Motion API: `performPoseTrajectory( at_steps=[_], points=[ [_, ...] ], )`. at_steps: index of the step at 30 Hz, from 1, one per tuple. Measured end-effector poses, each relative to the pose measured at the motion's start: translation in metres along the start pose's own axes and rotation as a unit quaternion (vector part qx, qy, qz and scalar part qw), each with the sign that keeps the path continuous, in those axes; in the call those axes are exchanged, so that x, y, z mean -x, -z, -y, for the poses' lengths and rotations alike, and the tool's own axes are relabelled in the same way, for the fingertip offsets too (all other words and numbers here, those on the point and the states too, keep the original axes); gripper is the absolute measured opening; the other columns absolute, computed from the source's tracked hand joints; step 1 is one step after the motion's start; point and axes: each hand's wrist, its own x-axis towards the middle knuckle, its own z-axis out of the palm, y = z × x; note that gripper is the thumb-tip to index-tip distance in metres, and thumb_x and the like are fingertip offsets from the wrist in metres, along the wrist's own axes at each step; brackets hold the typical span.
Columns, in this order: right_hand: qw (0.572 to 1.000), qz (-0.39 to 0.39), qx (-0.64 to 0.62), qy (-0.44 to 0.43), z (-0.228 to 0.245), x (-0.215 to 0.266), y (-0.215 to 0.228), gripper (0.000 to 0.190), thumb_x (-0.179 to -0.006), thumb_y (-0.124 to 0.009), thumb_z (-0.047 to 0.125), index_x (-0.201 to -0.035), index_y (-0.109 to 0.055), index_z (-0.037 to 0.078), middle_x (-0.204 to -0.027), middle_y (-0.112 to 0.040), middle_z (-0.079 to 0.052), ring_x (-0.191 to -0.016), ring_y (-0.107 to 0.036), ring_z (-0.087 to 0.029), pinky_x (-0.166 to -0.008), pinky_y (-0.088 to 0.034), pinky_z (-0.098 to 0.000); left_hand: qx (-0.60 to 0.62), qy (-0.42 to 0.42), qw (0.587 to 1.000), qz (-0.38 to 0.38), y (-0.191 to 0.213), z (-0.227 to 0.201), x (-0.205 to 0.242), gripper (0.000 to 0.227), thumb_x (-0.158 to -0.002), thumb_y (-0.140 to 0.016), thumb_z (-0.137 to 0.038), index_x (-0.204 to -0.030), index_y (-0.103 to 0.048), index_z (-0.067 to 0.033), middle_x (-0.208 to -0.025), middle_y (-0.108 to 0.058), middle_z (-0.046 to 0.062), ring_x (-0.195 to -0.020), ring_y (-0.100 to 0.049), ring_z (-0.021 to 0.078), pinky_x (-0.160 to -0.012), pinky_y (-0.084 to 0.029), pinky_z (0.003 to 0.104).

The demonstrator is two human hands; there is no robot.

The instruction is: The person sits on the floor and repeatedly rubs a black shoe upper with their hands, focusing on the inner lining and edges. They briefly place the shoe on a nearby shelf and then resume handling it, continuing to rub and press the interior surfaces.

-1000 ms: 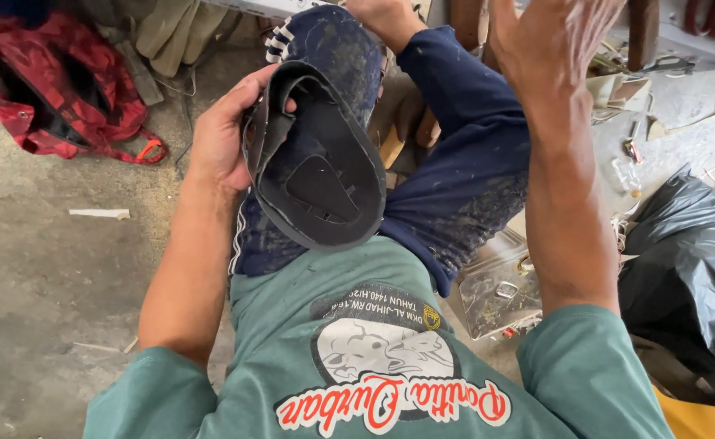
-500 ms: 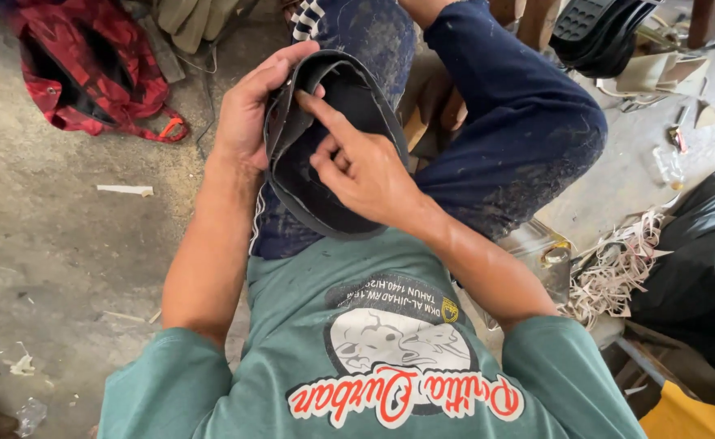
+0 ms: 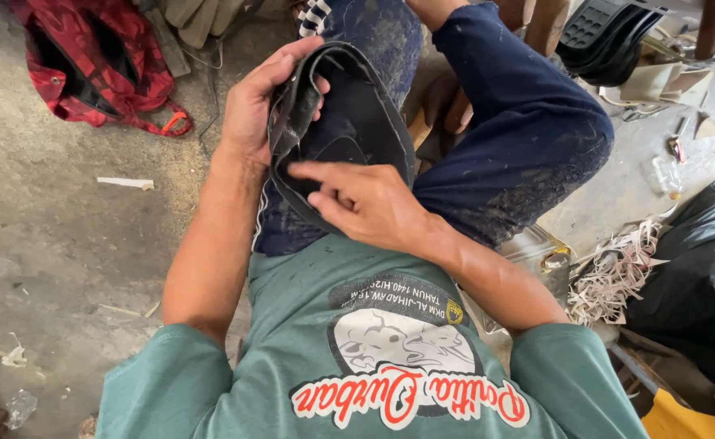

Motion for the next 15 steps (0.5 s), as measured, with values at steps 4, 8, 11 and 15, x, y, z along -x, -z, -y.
performPoseTrajectory(
  at_steps=[4,8,11,15],
  points=[
    [0.991,-0.126,-0.002,-0.043,0.004,-0.004,0.007,0.049,-0.101,-0.07,0.01,-0.147,-0.054,0.018,-0.074,-0.061,0.008,-0.055,-0.05,-0.006,-0.064,-0.05,-0.0231,-0.011,-0.017,1.0,0.018,0.001,0.004,-0.003,0.046,-0.101,-0.053,-0.019,-0.141,-0.059,0.0042,-0.094,-0.072,0.025,-0.072,-0.069,0.026,-0.067,-0.059,0.029],
    [0.992,-0.066,0.1,0.046,-0.014,0.0,-0.018,0.049,-0.107,-0.058,0.019,-0.154,-0.044,0.014,-0.108,-0.076,-0.006,-0.092,-0.074,-0.026,-0.077,-0.054,-0.0419,-0.082,-0.03,0.995,-0.045,-0.024,-0.005,0.008,0.043,-0.097,-0.057,-0.021,-0.134,-0.068,-0.0022,-0.094,-0.075,0.021,-0.082,-0.074,0.0179,-0.076,-0.061,0.022],
    [0.986,-0.079,0.116,0.09,-0.004,0.011,-0.003,0.041,-0.109,-0.061,0.013,-0.15,-0.054,0.016,-0.082,-0.053,-0.002,-0.072,-0.06,-0.021,-0.069,-0.052,-0.0375,-0.026,-0.037,0.999,-0.029,-0.013,0.001,0.006,0.039,-0.101,-0.054,-0.019,-0.133,-0.065,0.001,-0.095,-0.073,0.024,-0.082,-0.073,0.0212,-0.077,-0.06,0.023],
    [0.987,-0.153,0.034,0.046,0.001,0.001,0.018,0.039,-0.105,-0.067,0.004,-0.144,-0.061,0.011,-0.081,-0.056,0.0,-0.065,-0.049,-0.012,-0.069,-0.049,-0.0279,-0.053,-0.063,0.996,-0.034,-0.022,0.0,0.01,0.039,-0.1,-0.056,-0.019,-0.131,-0.067,0.0015,-0.096,-0.074,0.023,-0.09,-0.074,0.0215,-0.081,-0.059,0.023]
  ],
)
